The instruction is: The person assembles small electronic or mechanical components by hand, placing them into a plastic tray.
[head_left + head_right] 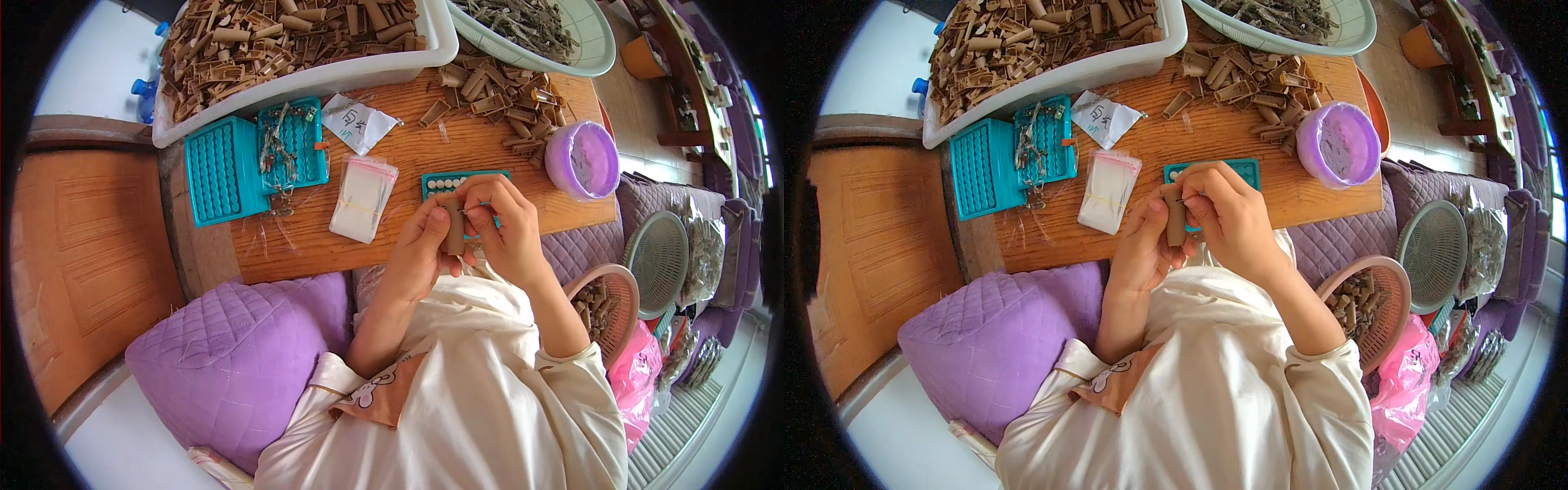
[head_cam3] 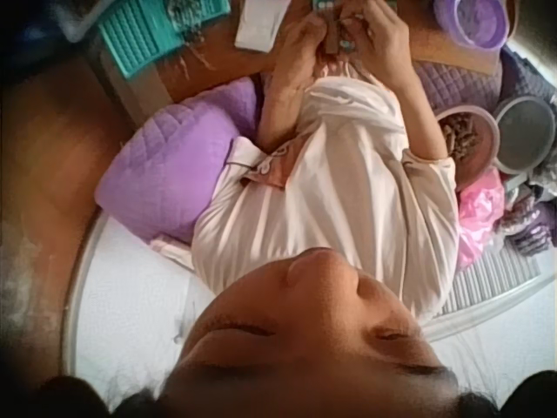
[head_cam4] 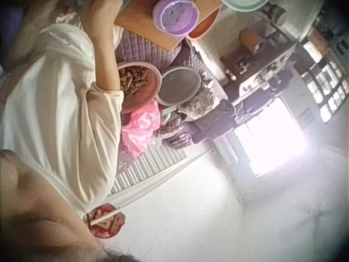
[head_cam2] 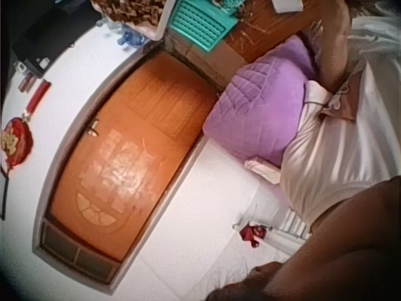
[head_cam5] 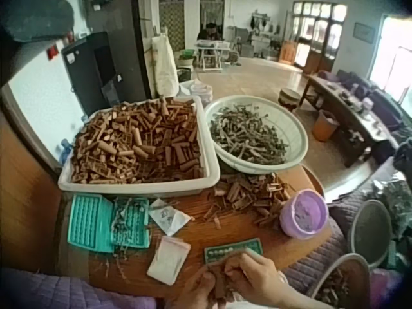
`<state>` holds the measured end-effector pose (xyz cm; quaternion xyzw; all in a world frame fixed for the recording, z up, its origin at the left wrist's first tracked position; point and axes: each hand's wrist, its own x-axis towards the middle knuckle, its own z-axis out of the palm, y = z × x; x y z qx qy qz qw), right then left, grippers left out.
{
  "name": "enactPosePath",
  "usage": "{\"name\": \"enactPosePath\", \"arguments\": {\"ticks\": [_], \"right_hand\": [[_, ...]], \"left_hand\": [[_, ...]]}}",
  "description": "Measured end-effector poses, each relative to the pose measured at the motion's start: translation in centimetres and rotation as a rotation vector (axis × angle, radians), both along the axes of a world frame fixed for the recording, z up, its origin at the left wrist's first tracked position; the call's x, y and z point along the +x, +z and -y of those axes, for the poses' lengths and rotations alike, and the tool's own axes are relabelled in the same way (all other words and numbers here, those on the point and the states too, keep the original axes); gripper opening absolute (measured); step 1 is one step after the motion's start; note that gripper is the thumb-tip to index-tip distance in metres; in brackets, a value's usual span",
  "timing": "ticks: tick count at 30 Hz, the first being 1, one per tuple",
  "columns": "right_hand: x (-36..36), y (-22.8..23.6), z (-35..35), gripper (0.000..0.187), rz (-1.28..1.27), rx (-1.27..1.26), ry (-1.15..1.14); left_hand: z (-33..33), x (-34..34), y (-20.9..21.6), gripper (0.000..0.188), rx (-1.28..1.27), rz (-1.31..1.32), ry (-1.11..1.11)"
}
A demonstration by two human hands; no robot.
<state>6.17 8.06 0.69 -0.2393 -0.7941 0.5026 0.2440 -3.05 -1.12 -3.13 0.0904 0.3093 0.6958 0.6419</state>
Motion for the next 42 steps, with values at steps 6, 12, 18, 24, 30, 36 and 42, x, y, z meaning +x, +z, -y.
{"name": "enactPosePath", "arguments": {"ticks": [6,12,18,24,30,36,42], "right_hand": [[-0.1,-1.1,0.4,0.005,-0.018,0.000,-0.083],[0.0,-1.5,0.6,0.006,-0.037,-0.039,-0.099],[-0.1,-1.9,0.7,0.007,-0.061,-0.011,-0.105],[0.1,-2.3,0.3,0.008,-0.070,-0.005,-0.086],[0.8,-1.0,-0.7,0.013,-0.006,0.006,0.041],[3.0,1.4,-2.7,0.028,0.143,0.123,0.310],[16.2,4.3,-4.7,0.017,0.200,-0.278,-0.296]], "left_hand": [[-0.2,0.3,0.6,0.044,-0.046,-0.098,0.030],[-0.2,0.4,0.4,0.045,-0.062,-0.119,0.034],[-0.3,0.4,0.6,0.042,-0.068,-0.148,0.038],[-0.4,0.3,0.0,0.040,-0.057,-0.200,0.032],[-0.3,-0.5,-0.7,0.038,0.006,-0.165,-0.107],[-0.1,0.3,-1.4,0.059,0.061,0.030,-0.308],[0.0,-0.8,1.0,0.051,-0.148,-0.756,0.192]]}}
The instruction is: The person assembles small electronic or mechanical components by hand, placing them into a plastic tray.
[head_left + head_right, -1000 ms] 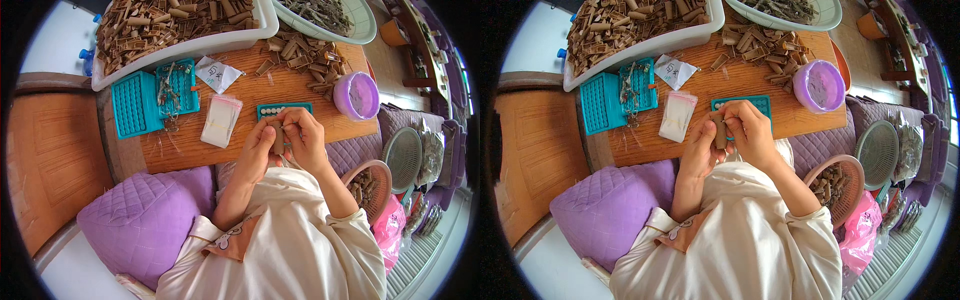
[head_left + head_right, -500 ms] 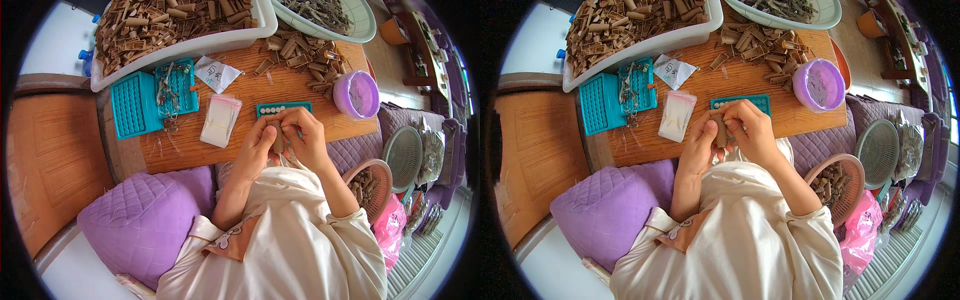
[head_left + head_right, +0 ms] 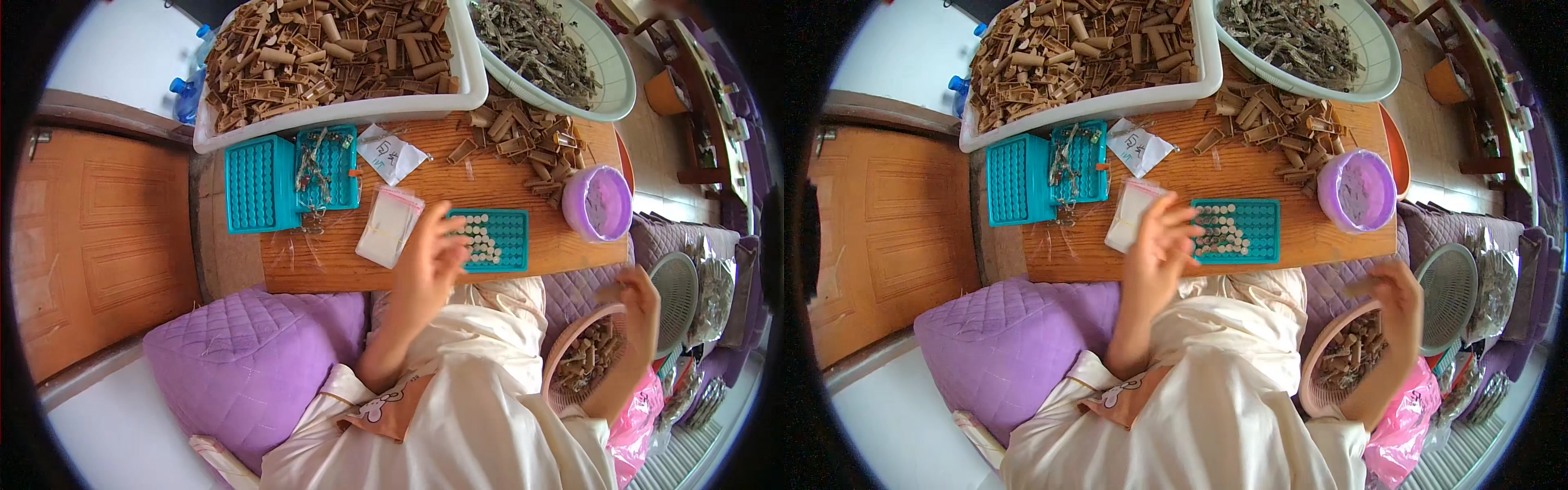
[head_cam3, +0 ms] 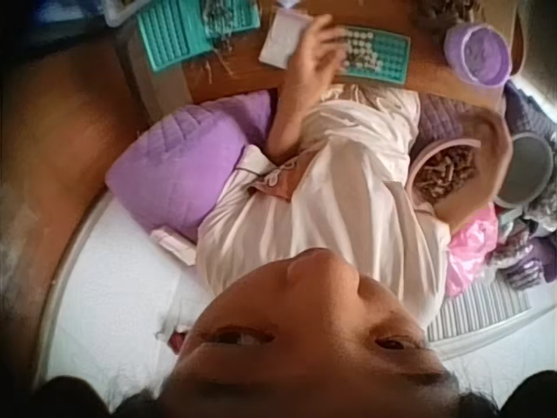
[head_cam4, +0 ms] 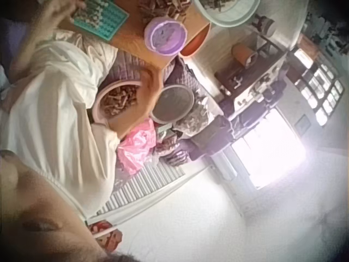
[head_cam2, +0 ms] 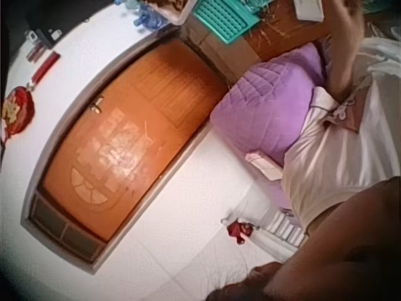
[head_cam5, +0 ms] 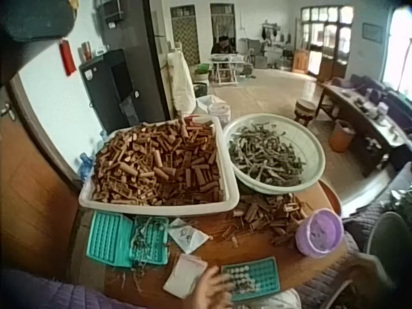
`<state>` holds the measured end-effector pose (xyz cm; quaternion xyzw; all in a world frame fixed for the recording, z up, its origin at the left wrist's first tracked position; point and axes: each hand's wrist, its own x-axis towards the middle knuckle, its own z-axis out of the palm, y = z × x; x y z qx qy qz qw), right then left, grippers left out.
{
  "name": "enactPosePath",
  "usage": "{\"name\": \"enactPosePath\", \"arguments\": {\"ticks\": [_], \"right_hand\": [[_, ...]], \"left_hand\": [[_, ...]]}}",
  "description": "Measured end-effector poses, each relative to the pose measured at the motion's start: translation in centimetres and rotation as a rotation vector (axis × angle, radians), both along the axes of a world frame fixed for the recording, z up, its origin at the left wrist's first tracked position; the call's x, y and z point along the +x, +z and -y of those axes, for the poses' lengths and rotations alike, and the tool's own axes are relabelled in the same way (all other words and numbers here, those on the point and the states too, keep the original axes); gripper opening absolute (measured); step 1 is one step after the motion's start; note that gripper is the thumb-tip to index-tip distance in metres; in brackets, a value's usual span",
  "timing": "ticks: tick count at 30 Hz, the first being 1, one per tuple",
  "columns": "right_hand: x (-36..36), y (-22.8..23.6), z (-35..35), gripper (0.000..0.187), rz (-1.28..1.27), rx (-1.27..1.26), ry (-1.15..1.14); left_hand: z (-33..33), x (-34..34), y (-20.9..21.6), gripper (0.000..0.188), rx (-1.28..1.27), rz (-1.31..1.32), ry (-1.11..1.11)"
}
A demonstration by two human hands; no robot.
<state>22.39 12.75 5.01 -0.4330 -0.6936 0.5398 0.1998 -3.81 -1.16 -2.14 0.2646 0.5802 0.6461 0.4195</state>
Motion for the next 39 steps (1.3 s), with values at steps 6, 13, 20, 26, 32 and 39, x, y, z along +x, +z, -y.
{"name": "enactPosePath", "arguments": {"ticks": [6,13,20,26,32,39], "right_hand": [[11.2,-1.1,-2.0,0.014,0.935,-0.021,0.369],[-2.4,1.2,-6.8,0.021,0.324,0.220,0.260],[-17.3,-1.1,-19.6,0.020,0.353,0.735,0.210],[-25.8,-4.3,-22.6,0.034,0.631,0.675,0.054],[-26.5,-6.6,-24.5,0.032,0.810,0.666,0.050],[-25.1,-6.7,-25.5,0.034,0.522,0.658,-0.098]], "left_hand": [[-1.0,-11.4,3.9,0.019,-0.282,-1.041,0.745],[-2.9,-25.4,3.0,0.023,-0.625,-1.388,0.602],[-4.6,-24.1,3.4,0.016,-0.799,-1.241,0.593],[-5.0,-23.4,3.0,0.016,-0.633,-1.312,0.699],[-6.7,-22.8,3.1,0.026,-0.388,-1.224,0.634],[-6.0,-23.8,2.5,0.026,-0.570,-1.128,0.548]]}}
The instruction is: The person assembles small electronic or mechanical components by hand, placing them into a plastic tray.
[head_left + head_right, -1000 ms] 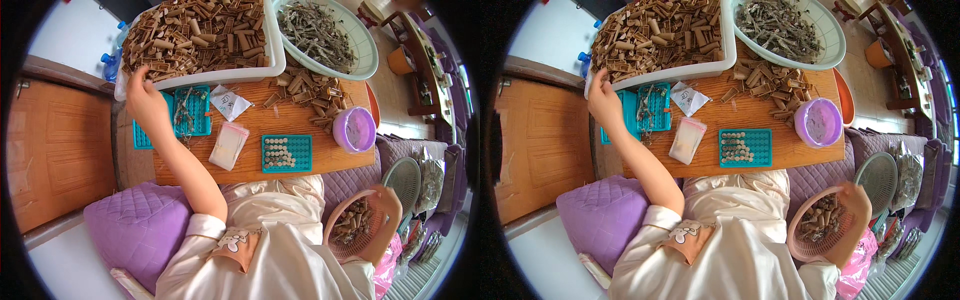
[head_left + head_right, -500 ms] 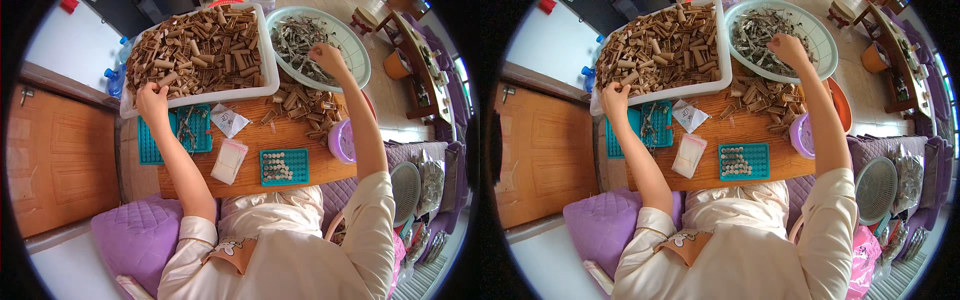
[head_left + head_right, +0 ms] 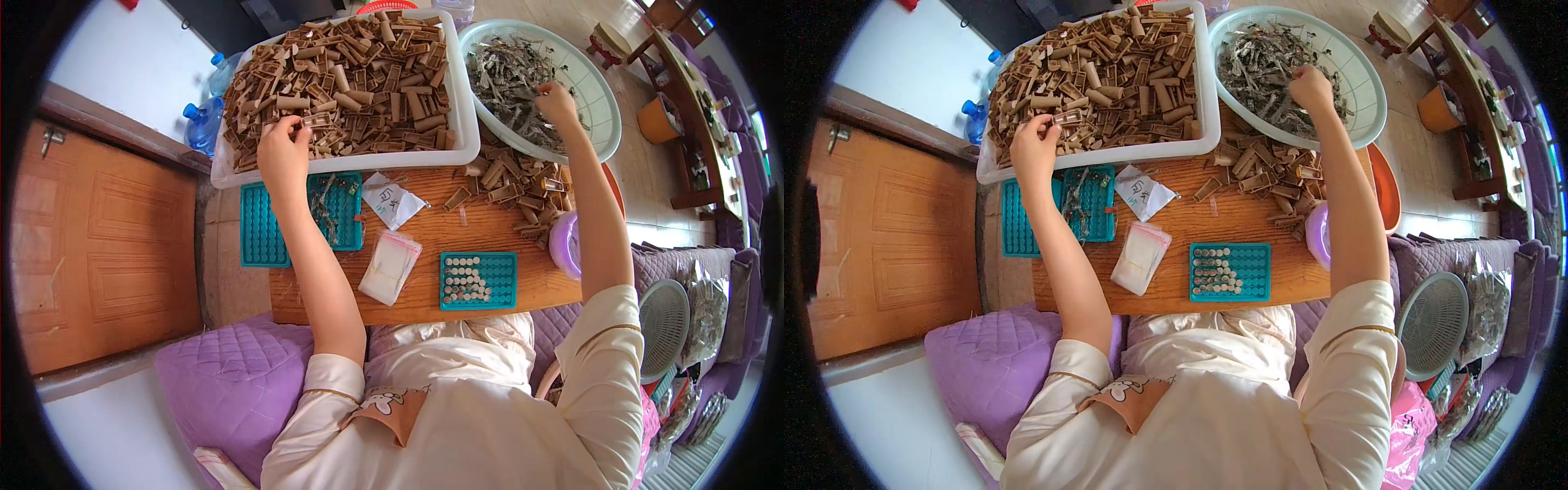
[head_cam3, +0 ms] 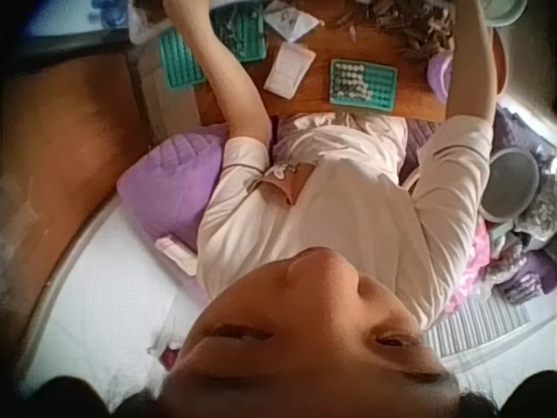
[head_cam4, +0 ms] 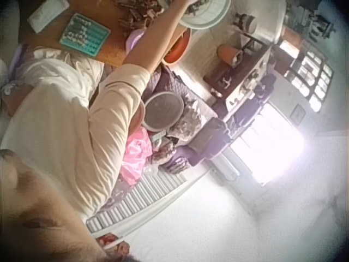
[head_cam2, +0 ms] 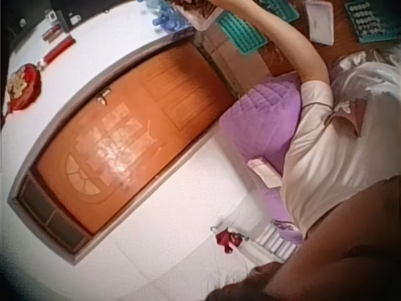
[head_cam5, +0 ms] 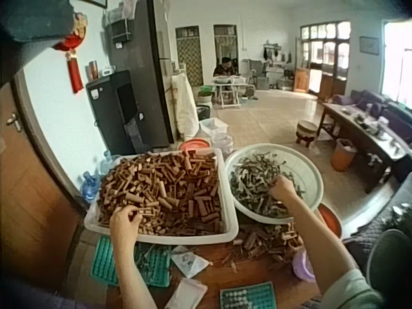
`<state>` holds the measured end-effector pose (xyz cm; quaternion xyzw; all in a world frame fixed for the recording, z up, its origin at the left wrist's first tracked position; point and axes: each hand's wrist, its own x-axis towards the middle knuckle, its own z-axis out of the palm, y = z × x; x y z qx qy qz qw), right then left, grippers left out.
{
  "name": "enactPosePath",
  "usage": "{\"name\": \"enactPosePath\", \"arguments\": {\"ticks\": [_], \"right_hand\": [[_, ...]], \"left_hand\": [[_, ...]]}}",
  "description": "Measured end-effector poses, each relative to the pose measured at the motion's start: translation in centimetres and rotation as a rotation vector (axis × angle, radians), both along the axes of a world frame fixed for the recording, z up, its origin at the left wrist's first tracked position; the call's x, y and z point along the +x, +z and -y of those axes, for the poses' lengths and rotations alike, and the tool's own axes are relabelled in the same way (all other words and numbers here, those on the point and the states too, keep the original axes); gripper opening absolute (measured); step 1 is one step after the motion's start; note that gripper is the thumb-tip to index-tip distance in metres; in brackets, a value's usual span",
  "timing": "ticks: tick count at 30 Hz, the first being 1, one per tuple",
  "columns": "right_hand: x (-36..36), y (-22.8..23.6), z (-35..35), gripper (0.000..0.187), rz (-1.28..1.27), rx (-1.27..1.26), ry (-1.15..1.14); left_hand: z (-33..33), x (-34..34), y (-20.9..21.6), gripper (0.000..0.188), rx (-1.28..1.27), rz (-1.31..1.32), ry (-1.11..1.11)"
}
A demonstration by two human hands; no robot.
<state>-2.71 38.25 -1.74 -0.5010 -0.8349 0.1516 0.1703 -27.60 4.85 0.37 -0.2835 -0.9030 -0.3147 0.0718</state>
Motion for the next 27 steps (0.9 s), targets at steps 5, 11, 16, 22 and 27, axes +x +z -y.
{"name": "enactPosePath", "arguments": {"ticks": [5,11,16,22,27], "right_hand": [[3.1,1.5,-3.0,0.031,-0.523,-0.133,-0.050],[4.4,7.7,2.6,0.024,-1.233,-0.430,0.289],[6.4,10.2,8.9,0.023,-0.990,-0.353,0.391],[8.2,11.1,17.5,0.022,-0.634,-0.024,0.412],[8.4,11.0,21.7,0.022,-0.439,0.289,0.606]], "left_hand": [[-1.8,1.4,0.4,0.031,0.009,-0.278,-0.078],[-3.1,0.9,0.0,0.027,-0.194,-0.148,-0.089],[-2.7,2.6,0.5,0.031,0.089,-0.107,-0.042],[-2.2,6.5,1.8,0.027,0.373,0.053,-0.189],[-1.0,13.7,2.1,0.018,0.609,0.539,-0.488]]}}
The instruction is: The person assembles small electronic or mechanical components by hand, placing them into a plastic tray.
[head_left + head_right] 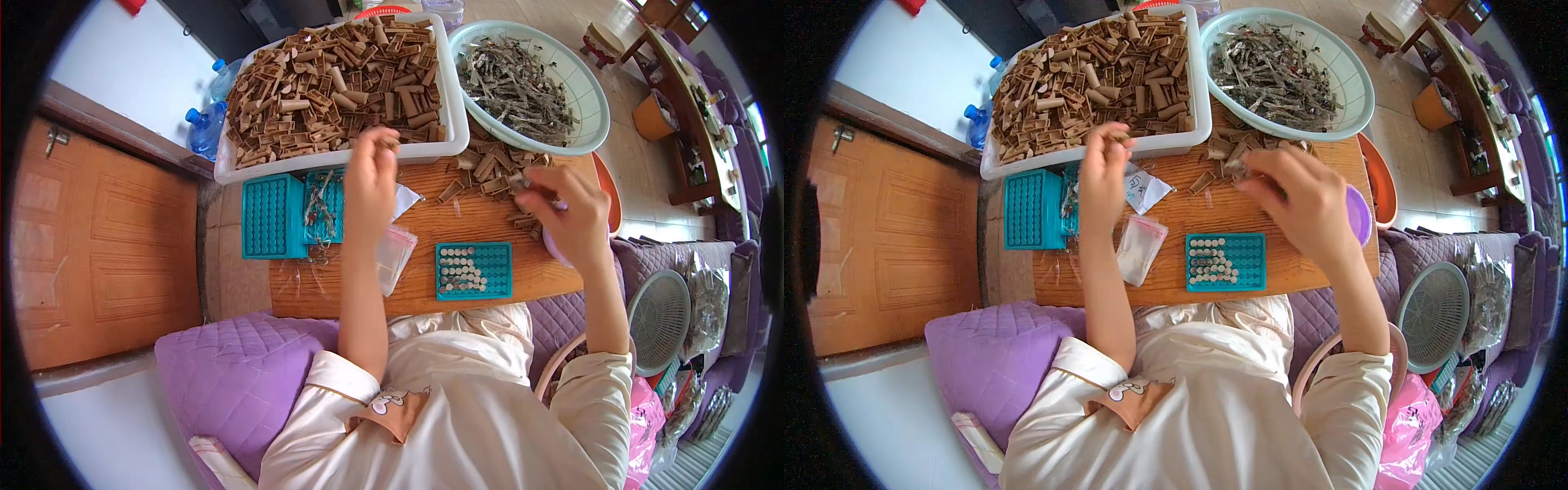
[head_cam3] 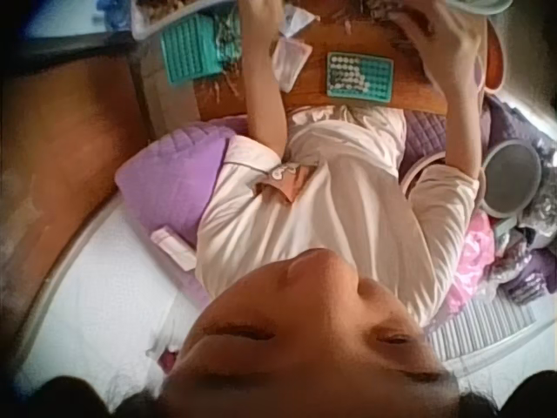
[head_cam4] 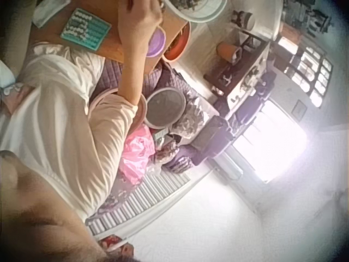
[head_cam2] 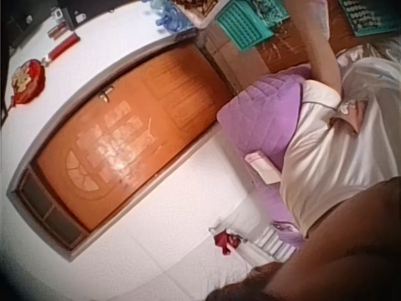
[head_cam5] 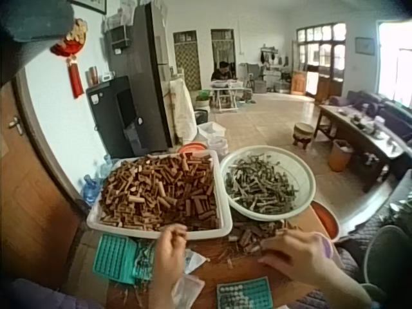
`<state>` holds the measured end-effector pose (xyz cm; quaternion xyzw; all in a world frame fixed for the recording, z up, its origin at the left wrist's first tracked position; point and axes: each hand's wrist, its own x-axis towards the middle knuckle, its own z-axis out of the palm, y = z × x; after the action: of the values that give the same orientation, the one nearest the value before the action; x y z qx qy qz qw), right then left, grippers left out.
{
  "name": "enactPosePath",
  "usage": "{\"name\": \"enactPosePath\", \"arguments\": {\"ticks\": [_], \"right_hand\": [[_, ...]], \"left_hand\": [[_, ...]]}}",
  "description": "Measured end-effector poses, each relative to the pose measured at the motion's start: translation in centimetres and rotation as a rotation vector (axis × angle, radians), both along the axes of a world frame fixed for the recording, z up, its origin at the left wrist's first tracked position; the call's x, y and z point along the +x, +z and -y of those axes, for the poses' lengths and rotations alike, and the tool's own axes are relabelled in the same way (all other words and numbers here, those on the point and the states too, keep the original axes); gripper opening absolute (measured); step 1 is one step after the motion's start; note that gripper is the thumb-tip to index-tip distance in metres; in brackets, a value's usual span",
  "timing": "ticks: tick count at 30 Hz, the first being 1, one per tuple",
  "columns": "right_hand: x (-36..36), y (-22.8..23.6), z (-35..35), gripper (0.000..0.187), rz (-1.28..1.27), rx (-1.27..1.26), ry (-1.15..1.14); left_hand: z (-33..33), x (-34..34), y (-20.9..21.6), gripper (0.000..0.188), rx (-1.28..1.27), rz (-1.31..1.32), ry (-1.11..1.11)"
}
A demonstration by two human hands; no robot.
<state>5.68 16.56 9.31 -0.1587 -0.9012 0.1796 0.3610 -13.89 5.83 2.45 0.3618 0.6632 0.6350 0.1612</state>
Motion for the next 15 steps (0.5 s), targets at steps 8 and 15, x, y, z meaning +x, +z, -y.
{"name": "enactPosePath", "arguments": {"ticks": [8,15], "right_hand": [[0.3,-2.2,2.5,0.021,0.119,-0.170,0.115],[0.9,-3.8,4.2,0.022,0.182,-0.380,0.086]], "left_hand": [[2.5,2.1,-0.7,0.023,-0.103,0.086,0.038],[5.5,-2.9,-2.3,0.028,0.353,0.652,-0.017]]}}
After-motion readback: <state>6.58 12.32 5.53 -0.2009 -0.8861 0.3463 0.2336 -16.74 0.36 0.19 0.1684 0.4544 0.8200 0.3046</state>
